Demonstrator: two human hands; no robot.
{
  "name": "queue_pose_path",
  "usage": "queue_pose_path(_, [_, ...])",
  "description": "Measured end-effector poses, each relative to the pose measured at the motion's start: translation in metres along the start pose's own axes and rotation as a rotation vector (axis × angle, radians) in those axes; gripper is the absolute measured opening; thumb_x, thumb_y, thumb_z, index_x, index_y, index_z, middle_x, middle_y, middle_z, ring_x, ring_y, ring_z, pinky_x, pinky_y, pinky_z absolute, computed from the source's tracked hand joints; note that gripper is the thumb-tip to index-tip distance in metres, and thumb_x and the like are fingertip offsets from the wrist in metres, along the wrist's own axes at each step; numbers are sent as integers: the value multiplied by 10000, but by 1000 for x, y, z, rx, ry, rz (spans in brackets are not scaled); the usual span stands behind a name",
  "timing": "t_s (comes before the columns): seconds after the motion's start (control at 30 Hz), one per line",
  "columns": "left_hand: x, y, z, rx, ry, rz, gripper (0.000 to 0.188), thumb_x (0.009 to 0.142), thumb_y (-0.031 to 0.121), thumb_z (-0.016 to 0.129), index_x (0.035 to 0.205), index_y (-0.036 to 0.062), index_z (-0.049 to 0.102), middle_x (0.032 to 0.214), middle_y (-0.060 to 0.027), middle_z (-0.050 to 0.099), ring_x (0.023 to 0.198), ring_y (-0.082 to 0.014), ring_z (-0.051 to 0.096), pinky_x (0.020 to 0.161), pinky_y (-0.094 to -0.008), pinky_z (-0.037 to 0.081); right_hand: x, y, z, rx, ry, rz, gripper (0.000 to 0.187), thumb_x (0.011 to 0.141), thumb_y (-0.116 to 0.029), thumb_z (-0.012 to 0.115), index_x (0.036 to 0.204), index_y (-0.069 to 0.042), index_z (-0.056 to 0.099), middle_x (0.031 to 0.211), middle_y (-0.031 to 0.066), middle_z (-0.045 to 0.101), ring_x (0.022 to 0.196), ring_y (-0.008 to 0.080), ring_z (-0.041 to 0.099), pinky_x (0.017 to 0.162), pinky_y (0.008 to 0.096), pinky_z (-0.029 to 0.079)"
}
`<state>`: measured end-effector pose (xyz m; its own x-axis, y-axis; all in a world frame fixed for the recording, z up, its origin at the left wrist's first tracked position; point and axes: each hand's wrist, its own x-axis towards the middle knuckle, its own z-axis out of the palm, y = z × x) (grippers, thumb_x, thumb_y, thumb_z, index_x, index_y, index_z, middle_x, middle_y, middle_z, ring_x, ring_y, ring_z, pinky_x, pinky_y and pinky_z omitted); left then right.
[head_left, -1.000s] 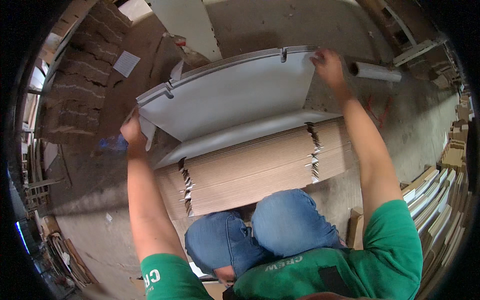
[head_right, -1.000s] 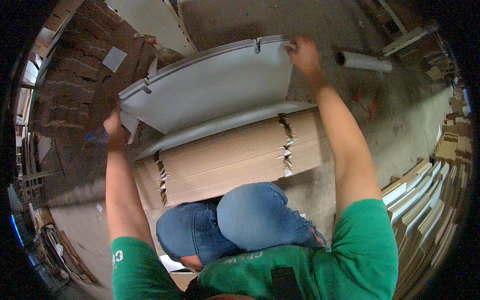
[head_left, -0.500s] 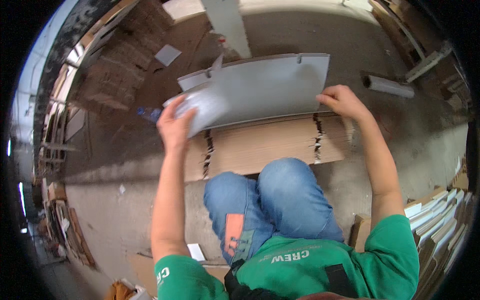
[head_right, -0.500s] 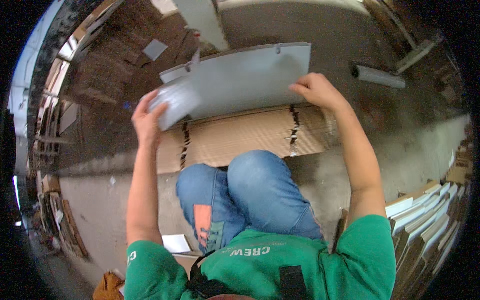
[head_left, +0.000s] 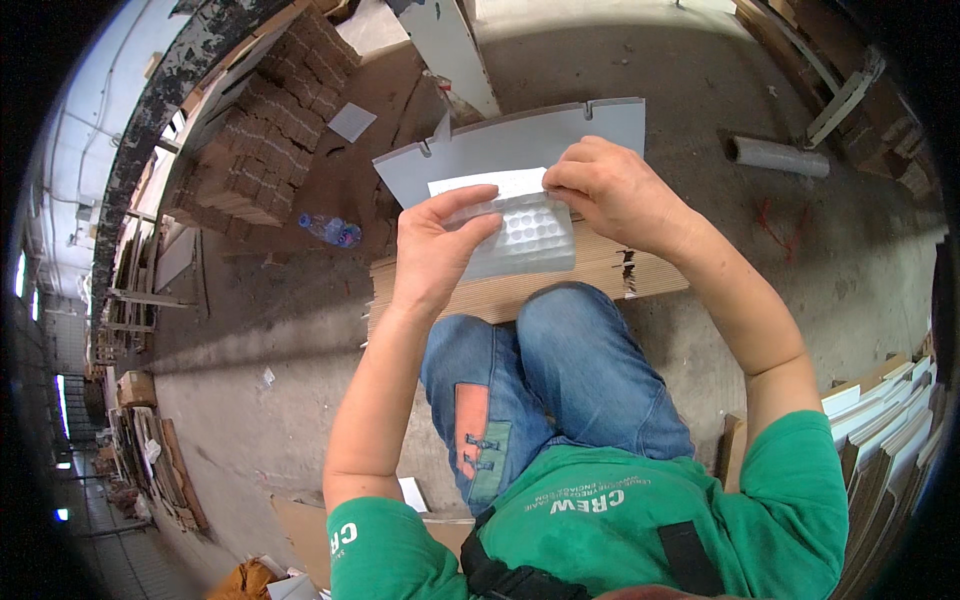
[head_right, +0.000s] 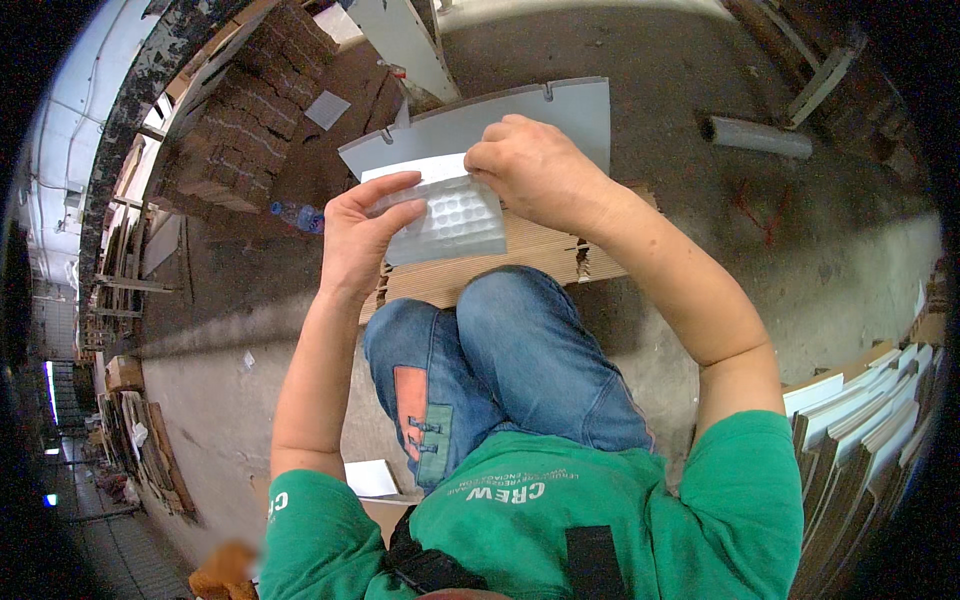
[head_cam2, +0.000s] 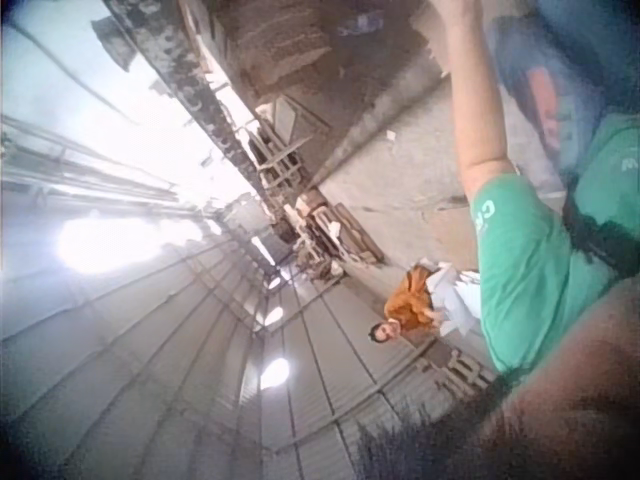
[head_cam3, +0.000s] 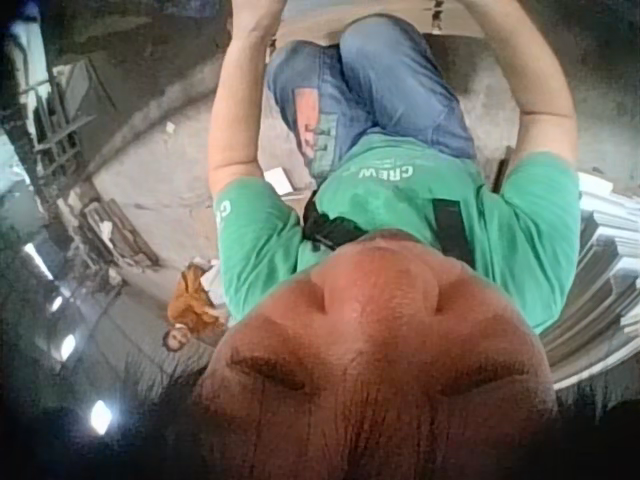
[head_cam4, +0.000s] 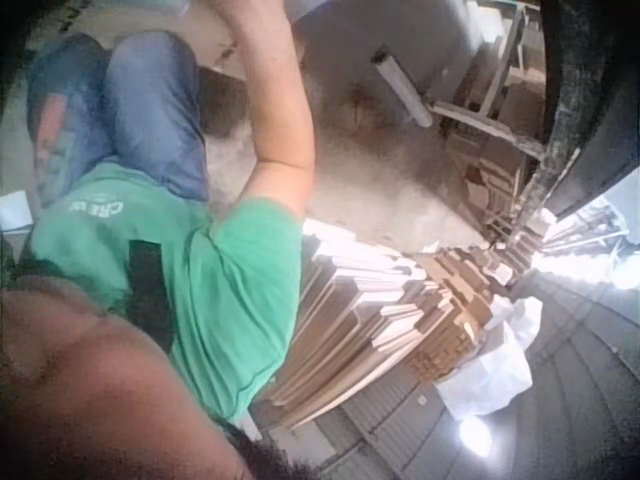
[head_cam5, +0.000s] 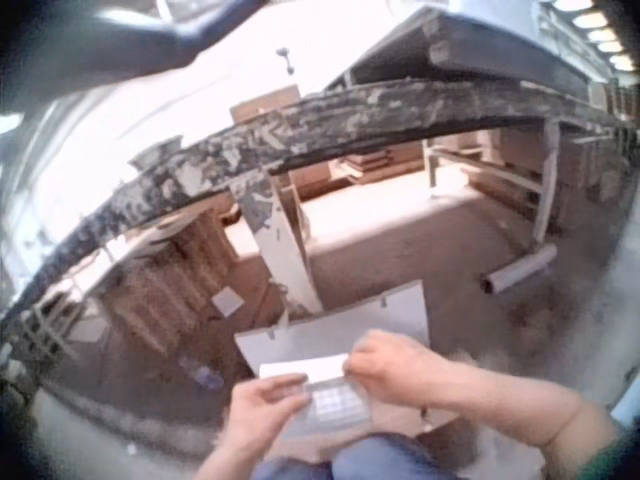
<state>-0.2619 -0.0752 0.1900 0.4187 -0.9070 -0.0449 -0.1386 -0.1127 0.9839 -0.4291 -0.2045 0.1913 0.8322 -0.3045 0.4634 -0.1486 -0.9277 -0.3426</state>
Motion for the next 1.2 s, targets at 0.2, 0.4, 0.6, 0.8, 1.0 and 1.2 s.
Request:
queue_pose_path(0.2, [5, -2, -1, -69, -21, -87, 299, 700, 15, 655, 994, -19, 614, 883, -89, 631, 756, -117, 585, 684, -234, 478, -5, 5, 9, -162, 2, -89, 113, 719, -57, 606, 828, -27, 593, 783, 74, 570, 759, 221, 540, 673, 339, 475])
queue_pose_path(0.4, [28, -16, -8, -186, 16, -227, 288, 723, 29, 637, 999, -43, 601, 860, -97, 629, 743, -132, 587, 672, -242, 475, -7, 13, 34, -132, 64, -148, 108, 671, -81, 576, 772, -45, 570, 763, 97, 551, 772, 237, 534, 650, 356, 478])
queue_pose_path(0.6, [61, -36, -34, 30, 130, -174, 321, 709, 7, 607, 1029, 13, 614, 916, -107, 627, 757, -132, 580, 683, -245, 474, 8, 70, 30, 928, -56, 609, 181, 834, -158, 537, 945, -35, 610, 774, 18, 588, 676, 104, 522, 648, 252, 448])
queue_pose_path(0.8, [134, -132, -163, 790, 653, 65, 271, 748, -4, 476, 947, 44, 655, 816, -140, 647, 695, -182, 603, 666, -271, 455, -16, 206, 97, 906, 131, 1016, 169, 819, -209, 571, 874, -49, 566, 758, 62, 589, 682, 157, 559, 611, 306, 462])
queue_pose_path(1.0, [201, -238, -213, 1077, 680, -246, 350, 796, 340, 569, 969, 42, 625, 968, -199, 605, 923, -344, 563, 797, -371, 431, -32, 282, 153, -262, -40, 796, 193, 802, -169, 534, 932, -27, 520, 858, 188, 595, 800, 346, 597, 642, 434, 474])
queue_pose_path(1.2, [240, -283, -184, 299, 841, -228, 575, 760, 452, 623, 1035, -51, 583, 1078, -137, 585, 998, -266, 538, 849, -343, 397, -29, 309, 164, -602, -110, 629, 263, 816, -264, 563, 933, -31, 531, 815, 163, 615, 758, 266, 626, 626, 398, 487])
